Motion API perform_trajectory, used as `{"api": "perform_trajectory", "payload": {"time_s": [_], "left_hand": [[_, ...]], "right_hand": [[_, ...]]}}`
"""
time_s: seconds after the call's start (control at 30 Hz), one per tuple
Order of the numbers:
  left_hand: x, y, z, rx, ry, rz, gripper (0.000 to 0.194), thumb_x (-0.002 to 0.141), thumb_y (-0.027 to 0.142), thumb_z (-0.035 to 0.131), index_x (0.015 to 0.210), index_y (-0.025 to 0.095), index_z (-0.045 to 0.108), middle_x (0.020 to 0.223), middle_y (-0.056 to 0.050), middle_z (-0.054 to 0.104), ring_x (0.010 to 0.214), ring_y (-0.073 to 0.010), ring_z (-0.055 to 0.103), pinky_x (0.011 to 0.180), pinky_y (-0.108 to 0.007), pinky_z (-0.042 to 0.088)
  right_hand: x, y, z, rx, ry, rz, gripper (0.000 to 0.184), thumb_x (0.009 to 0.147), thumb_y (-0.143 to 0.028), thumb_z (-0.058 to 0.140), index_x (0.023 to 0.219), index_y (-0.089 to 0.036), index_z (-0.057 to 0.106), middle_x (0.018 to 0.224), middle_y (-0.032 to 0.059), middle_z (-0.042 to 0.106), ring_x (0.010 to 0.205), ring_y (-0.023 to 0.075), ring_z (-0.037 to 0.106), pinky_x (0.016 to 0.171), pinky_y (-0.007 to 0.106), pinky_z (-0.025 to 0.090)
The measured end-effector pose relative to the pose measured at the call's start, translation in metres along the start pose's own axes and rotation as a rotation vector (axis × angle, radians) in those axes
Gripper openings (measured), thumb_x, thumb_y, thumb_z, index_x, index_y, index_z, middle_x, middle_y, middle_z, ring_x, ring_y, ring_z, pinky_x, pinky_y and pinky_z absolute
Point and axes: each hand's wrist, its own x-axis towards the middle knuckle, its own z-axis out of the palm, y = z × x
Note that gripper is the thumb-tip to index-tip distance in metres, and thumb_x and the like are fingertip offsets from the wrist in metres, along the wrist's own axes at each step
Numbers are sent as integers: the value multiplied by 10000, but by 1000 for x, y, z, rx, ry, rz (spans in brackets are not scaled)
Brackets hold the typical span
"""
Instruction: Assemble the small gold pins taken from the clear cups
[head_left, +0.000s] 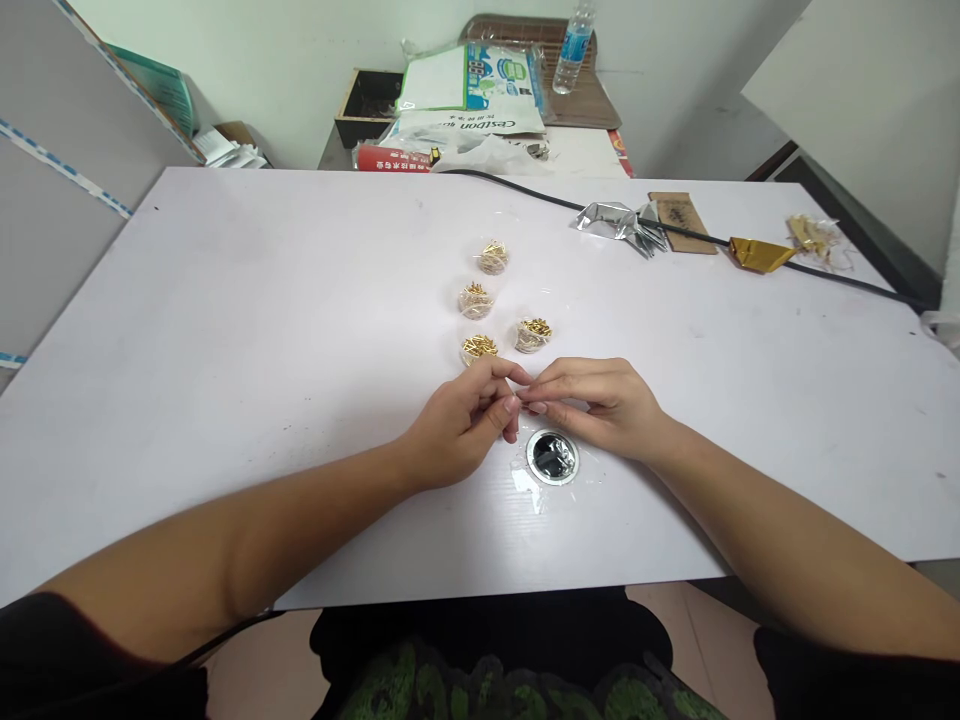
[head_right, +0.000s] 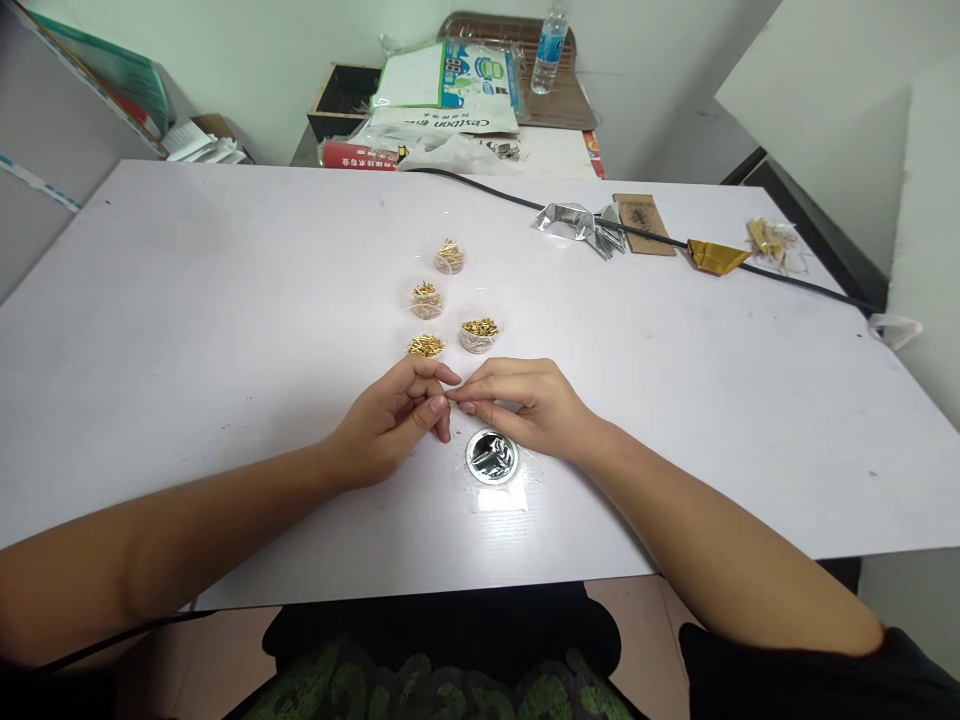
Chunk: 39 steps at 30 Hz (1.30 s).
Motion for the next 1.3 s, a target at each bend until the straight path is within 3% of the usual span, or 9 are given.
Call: {"api": "perform_trajectory", "payload": {"time_s": [0.13,0.4,0.8,1.03,1.3], "left_hand": [[1,-1,0,-14,5,3,148,1010,218,410,1135,169,472,724,11,580,684,-99,606,669,-232,524],[0,-5,1,-46,-4,38,197,1014,232,403,1206,186,411,730,22,551,678,-103,588,689,-261,542],[0,-6,1,-93,-21,-4,237,996,199,443,1226,206,387,718,27,567,718,-125,640,724,-302,545],[-1,-3,2,-79,28,0,301,966,135,478,1236,222,374,693,43,585,690,-114,654,712,-287,554],[-3,-4,3,-56,82,56,363,965,126,505,1269,262,359,683,54,590,662,-107,647,674,-267,562]], "right_hand": [[-1,-1,2,25,4,12,198,918,-82,596,1059,-159,712,845,67,718,736,117,691,649,236,597],[-9,-3,13,181,9,171,92,941,-128,576,1020,-165,547,758,10,682,679,119,708,635,244,624],[-4,-6,18,127,10,40,174,939,-48,520,1051,-180,508,764,-10,677,675,89,695,601,189,583],[-6,-5,18,-60,45,-18,158,932,-67,550,1036,-186,543,791,7,671,668,105,657,596,218,546],[-3,-8,19,-94,35,-89,321,906,0,528,1138,-223,535,822,3,689,743,134,655,655,243,560]]}}
